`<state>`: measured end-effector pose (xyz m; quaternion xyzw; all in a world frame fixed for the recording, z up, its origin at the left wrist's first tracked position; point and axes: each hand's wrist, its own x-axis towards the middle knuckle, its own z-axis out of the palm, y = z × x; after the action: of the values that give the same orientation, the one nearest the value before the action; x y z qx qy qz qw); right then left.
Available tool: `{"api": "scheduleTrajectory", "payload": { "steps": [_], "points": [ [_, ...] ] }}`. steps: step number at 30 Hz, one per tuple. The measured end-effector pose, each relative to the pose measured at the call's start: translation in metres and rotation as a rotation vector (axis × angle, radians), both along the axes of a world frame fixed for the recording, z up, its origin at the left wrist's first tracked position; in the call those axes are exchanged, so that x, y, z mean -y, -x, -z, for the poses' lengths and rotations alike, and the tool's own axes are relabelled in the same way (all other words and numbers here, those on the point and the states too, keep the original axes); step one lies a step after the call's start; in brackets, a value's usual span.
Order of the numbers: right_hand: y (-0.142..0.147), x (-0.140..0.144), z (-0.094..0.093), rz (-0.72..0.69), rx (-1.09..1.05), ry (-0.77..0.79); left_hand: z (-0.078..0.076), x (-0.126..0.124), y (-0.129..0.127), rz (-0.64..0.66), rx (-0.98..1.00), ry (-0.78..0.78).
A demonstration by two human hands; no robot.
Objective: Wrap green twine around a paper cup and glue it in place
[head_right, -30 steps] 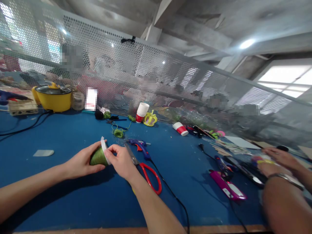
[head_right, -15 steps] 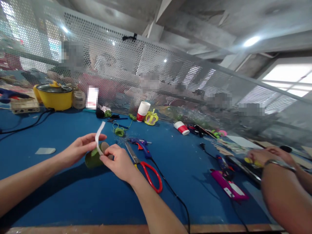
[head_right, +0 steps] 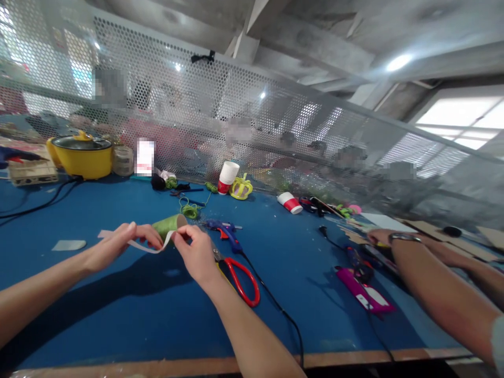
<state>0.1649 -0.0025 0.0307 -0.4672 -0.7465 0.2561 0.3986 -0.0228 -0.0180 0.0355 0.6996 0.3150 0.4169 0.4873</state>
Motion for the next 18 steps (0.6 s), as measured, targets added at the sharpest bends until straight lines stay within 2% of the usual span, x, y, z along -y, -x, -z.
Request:
{"api": "scheduleTrajectory", "payload": {
  "steps": [4, 7, 8, 10, 11, 13, 14, 16, 18],
  "points": [
    [0.0, 0.0, 0.002, 0.009, 0.002, -0.068, -0.003, -0.003, 0.015, 0.117, -0.09, 0.032],
    [-0.001, 0.0, 0.004, 0.017, 0.013, -0.161, -0.01, -0.007, 0.029, 0.438, -0.304, 0.176],
    [-0.001, -0.001, 0.004, 0.019, 0.018, -0.198, -0.012, -0.009, 0.031, 0.464, -0.386, 0.202],
    [-0.001, -0.002, 0.005, 0.022, 0.029, -0.275, -0.012, -0.014, 0.032, 0.353, -0.448, 0.217],
    [-0.002, -0.002, 0.005, 0.022, 0.036, -0.313, -0.011, -0.017, 0.031, 0.221, -0.443, 0.175],
    [-0.001, -0.002, 0.005, 0.007, 0.049, -0.375, -0.005, -0.021, 0.024, -0.194, -0.362, 0.025],
    [-0.001, -0.002, 0.005, -0.009, 0.053, -0.398, -0.002, -0.022, 0.02, -0.349, -0.306, -0.037],
    [0.0, 0.0, 0.005, -0.047, 0.055, -0.419, 0.006, -0.021, 0.01, -0.474, -0.259, -0.117],
    [0.002, 0.003, 0.005, -0.078, 0.041, -0.398, 0.013, -0.018, 0.001, -0.444, -0.26, -0.164]
  ]
}}
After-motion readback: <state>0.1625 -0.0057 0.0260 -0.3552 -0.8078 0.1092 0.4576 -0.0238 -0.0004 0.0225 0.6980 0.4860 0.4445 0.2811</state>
